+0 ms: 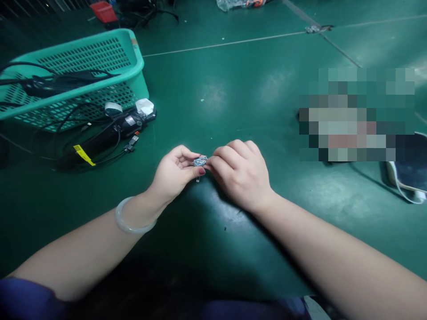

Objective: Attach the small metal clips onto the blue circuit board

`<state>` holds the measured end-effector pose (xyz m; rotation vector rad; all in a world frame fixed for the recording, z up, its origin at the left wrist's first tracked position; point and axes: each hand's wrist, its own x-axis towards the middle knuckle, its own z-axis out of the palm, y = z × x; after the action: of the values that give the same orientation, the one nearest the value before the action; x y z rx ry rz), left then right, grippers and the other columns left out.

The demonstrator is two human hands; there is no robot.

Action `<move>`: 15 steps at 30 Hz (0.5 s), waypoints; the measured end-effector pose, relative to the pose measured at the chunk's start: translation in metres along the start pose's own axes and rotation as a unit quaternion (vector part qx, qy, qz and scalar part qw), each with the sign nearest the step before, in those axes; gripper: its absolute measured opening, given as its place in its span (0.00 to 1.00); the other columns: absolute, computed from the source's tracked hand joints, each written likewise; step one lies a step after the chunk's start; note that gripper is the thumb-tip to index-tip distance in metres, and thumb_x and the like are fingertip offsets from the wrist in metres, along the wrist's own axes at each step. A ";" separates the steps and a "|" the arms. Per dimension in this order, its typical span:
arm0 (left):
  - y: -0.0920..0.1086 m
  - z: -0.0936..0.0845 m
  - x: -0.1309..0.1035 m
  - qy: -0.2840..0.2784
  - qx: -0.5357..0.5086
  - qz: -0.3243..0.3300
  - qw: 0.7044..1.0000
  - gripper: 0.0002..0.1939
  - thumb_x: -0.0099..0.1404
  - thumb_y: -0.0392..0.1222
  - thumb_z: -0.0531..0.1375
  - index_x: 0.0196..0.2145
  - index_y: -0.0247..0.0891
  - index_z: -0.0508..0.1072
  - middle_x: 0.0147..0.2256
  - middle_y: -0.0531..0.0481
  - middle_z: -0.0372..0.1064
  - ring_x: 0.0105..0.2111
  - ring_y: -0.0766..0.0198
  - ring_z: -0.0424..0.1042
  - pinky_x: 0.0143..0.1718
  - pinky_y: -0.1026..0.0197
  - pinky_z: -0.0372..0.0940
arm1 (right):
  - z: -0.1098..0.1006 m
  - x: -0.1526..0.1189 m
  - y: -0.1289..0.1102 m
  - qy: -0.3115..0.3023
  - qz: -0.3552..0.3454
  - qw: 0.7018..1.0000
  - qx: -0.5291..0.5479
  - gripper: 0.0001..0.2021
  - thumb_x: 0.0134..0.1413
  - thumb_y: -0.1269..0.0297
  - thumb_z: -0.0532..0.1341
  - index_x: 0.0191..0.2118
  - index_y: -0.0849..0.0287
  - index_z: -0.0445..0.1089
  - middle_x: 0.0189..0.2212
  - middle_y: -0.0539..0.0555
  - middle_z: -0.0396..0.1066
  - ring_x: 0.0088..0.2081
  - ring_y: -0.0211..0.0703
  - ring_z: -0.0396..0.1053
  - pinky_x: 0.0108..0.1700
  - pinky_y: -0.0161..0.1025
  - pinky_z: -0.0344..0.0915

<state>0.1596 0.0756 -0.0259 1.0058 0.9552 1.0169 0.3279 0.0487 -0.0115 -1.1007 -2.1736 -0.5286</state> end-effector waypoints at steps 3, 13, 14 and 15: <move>0.001 0.000 0.000 -0.002 -0.007 -0.002 1.000 0.25 0.33 0.39 0.75 0.27 0.35 0.68 0.29 0.52 0.74 0.31 0.68 0.74 0.38 0.61 0.68 | 0.000 0.000 0.000 0.013 -0.002 1.000 0.009 0.06 0.57 0.61 0.62 0.33 0.56 0.72 0.30 0.52 0.74 0.32 0.42 0.64 0.31 0.43 0.55; 0.000 -0.001 -0.001 -0.047 -0.126 -0.047 0.990 0.21 0.39 0.37 0.74 0.30 0.33 0.69 0.29 0.53 0.75 0.31 0.71 0.75 0.41 0.63 0.68 | 0.006 0.002 -0.006 0.046 0.135 0.971 0.190 0.07 0.52 0.67 0.65 0.26 0.55 0.68 0.25 0.50 0.71 0.28 0.40 0.67 0.32 0.41 0.65; 0.000 -0.002 -0.001 -0.055 -0.130 -0.052 0.989 0.21 0.40 0.37 0.74 0.30 0.33 0.69 0.29 0.53 0.75 0.31 0.71 0.75 0.41 0.64 0.68 | 0.006 0.002 -0.007 0.047 0.150 0.966 0.203 0.08 0.51 0.68 0.65 0.25 0.55 0.68 0.25 0.50 0.71 0.28 0.40 0.68 0.32 0.41 0.65; -0.001 -0.002 -0.001 -0.062 -0.131 -0.056 0.988 0.21 0.40 0.37 0.74 0.30 0.33 0.69 0.29 0.53 0.75 0.31 0.72 0.74 0.41 0.64 0.68 | 0.005 0.002 -0.008 0.046 0.164 0.961 0.215 0.08 0.51 0.69 0.66 0.24 0.55 0.68 0.25 0.50 0.71 0.29 0.40 0.68 0.32 0.41 0.66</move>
<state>0.1575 0.0755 -0.0269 0.7787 0.7459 0.9471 0.3183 0.0484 -0.0145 -1.1295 -1.8508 0.0443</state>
